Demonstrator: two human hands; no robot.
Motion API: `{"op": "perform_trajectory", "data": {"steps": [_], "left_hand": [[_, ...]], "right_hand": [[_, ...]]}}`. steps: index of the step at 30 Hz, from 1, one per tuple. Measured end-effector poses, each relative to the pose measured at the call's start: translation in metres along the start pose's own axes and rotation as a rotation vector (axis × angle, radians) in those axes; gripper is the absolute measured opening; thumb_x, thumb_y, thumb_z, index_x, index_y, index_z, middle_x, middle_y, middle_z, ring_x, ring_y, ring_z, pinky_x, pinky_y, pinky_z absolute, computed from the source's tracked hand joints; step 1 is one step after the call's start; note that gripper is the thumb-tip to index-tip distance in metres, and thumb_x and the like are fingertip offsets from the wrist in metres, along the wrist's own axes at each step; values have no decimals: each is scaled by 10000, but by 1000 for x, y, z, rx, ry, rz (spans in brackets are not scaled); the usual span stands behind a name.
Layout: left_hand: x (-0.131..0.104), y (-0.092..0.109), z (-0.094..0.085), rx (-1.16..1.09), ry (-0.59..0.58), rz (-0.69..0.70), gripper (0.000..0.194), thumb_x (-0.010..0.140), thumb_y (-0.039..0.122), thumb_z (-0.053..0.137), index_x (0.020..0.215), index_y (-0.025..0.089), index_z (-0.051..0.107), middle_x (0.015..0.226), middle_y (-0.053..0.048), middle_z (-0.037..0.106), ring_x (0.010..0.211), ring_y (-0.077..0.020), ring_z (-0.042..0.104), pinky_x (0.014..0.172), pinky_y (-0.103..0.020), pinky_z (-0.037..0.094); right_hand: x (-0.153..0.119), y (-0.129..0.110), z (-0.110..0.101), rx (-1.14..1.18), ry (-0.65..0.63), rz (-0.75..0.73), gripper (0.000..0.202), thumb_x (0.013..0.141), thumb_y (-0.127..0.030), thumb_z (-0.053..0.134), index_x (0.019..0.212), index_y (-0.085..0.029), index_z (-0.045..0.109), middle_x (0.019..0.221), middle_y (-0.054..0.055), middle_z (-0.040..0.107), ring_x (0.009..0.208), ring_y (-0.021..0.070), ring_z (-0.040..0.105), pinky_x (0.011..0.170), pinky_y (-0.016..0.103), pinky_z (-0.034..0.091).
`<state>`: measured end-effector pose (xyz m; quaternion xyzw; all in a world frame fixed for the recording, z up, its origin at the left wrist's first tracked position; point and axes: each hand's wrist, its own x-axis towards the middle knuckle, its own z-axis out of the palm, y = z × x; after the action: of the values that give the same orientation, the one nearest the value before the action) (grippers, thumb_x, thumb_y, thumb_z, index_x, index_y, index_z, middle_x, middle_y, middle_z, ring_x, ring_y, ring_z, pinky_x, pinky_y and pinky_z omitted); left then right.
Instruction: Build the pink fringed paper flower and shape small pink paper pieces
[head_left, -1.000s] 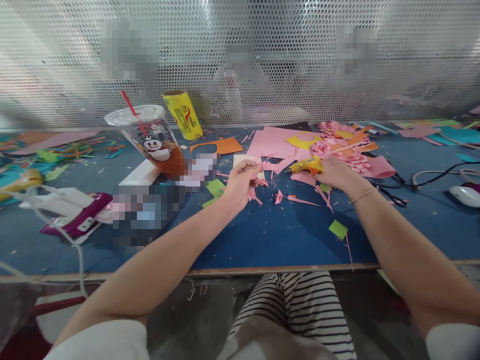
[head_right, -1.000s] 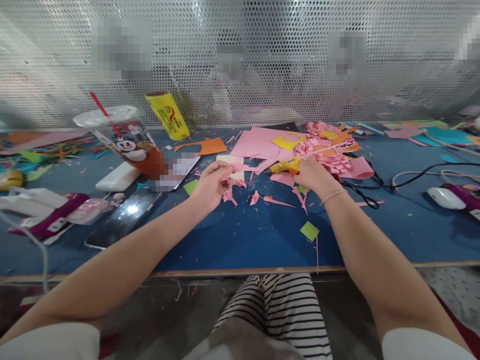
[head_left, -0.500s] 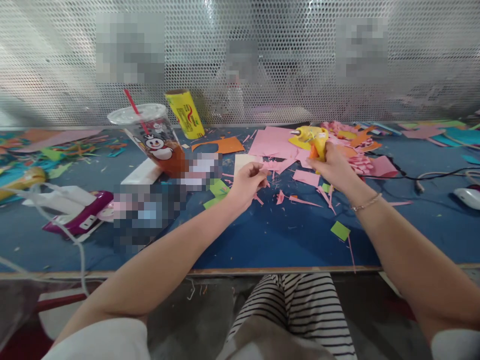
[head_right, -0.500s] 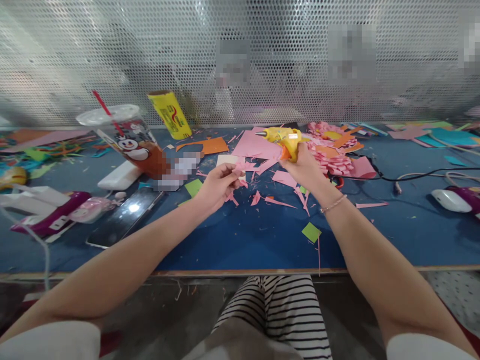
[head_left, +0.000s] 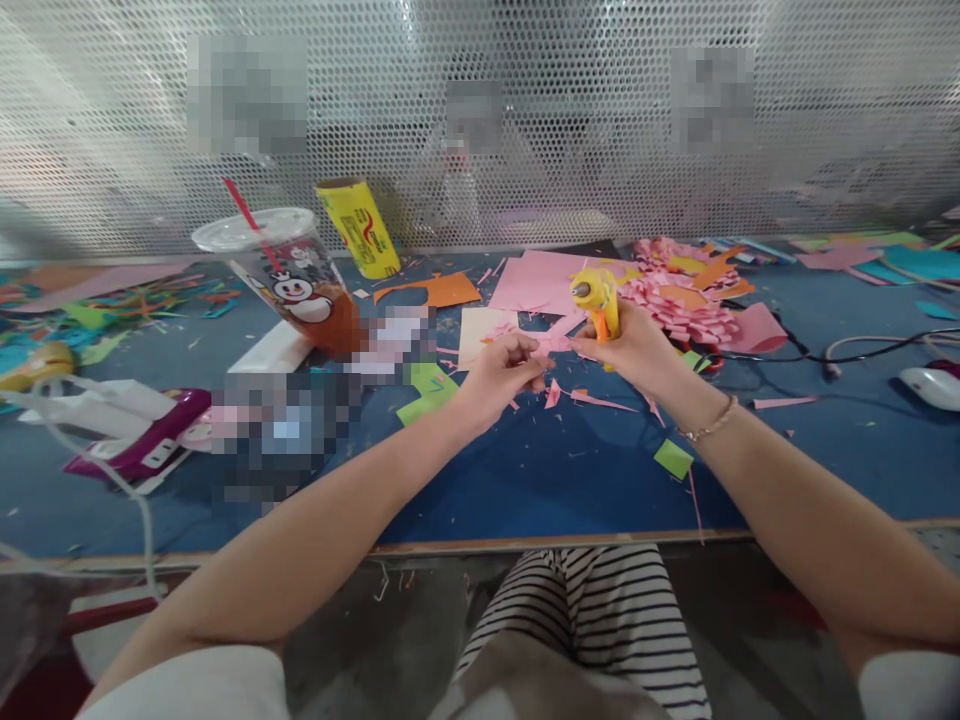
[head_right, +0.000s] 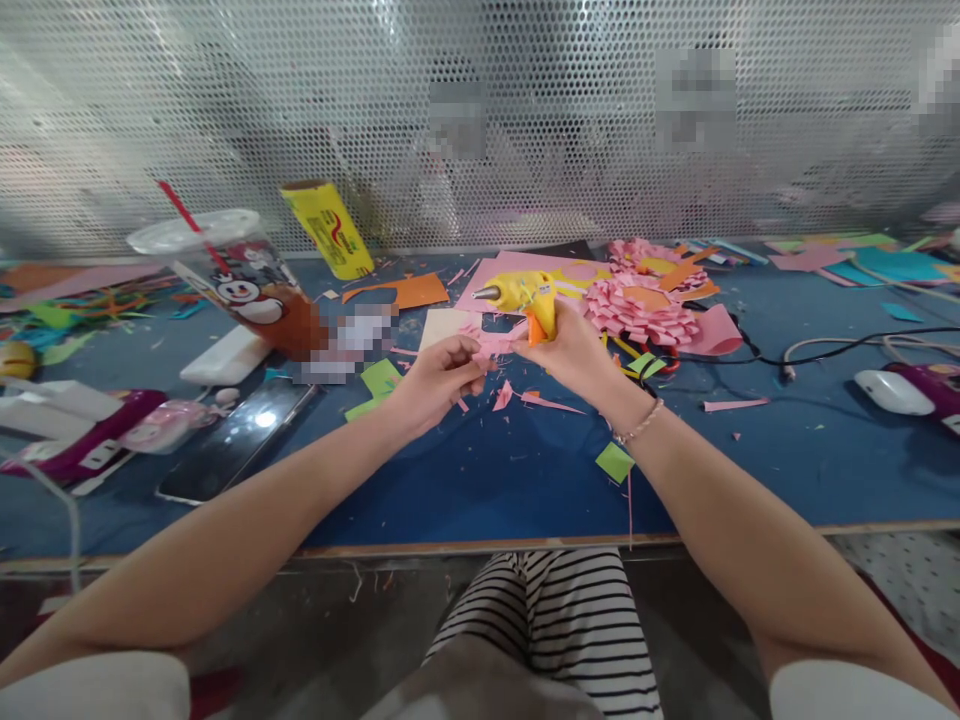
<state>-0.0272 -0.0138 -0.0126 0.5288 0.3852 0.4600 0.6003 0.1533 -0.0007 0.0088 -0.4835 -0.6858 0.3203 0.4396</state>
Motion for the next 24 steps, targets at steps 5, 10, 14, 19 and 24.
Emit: {"op": "perform_trajectory", "data": {"steps": [5, 10, 14, 19, 24], "left_hand": [[-1, 1, 1, -21, 2, -13, 168, 698, 100, 606, 790, 152, 475, 675, -12, 620, 496, -41, 535, 499, -180, 394], [-3, 2, 2, -29, -5, -6, 154, 706, 115, 600, 795, 152, 480, 703, -9, 620, 496, -36, 529, 511, -180, 414], [-4, 3, 2, -34, -15, -5, 146, 695, 152, 619, 762, 146, 490, 719, -9, 621, 516, -42, 543, 544, -191, 452], [-5, 4, 2, -46, -13, -16, 186, 659, 120, 637, 776, 146, 494, 707, -9, 625, 543, -74, 592, 574, -214, 489], [-2, 4, 1, -145, 22, -50, 163, 682, 93, 598, 784, 150, 485, 734, -12, 627, 581, -103, 631, 589, -229, 511]], "right_hand": [[0, -1, 0, -22, 2, 27, 236, 639, -282, 647, 836, -185, 562, 653, 26, 585, 576, 153, 515, 530, 321, 406], [1, 4, -1, -69, 23, 4, 265, 636, -306, 648, 864, -196, 568, 661, 27, 568, 611, 170, 516, 536, 326, 401], [0, 8, 1, -143, 56, -5, 235, 642, -334, 647, 814, -201, 556, 664, 20, 553, 620, 170, 511, 526, 314, 386], [0, 10, 2, -166, 57, 9, 233, 646, -360, 646, 759, -198, 523, 666, 18, 532, 597, 157, 488, 497, 300, 365], [1, 10, -1, 34, 52, 10, 276, 656, -339, 634, 851, -224, 475, 736, 3, 511, 618, 135, 475, 518, 283, 390]]}}
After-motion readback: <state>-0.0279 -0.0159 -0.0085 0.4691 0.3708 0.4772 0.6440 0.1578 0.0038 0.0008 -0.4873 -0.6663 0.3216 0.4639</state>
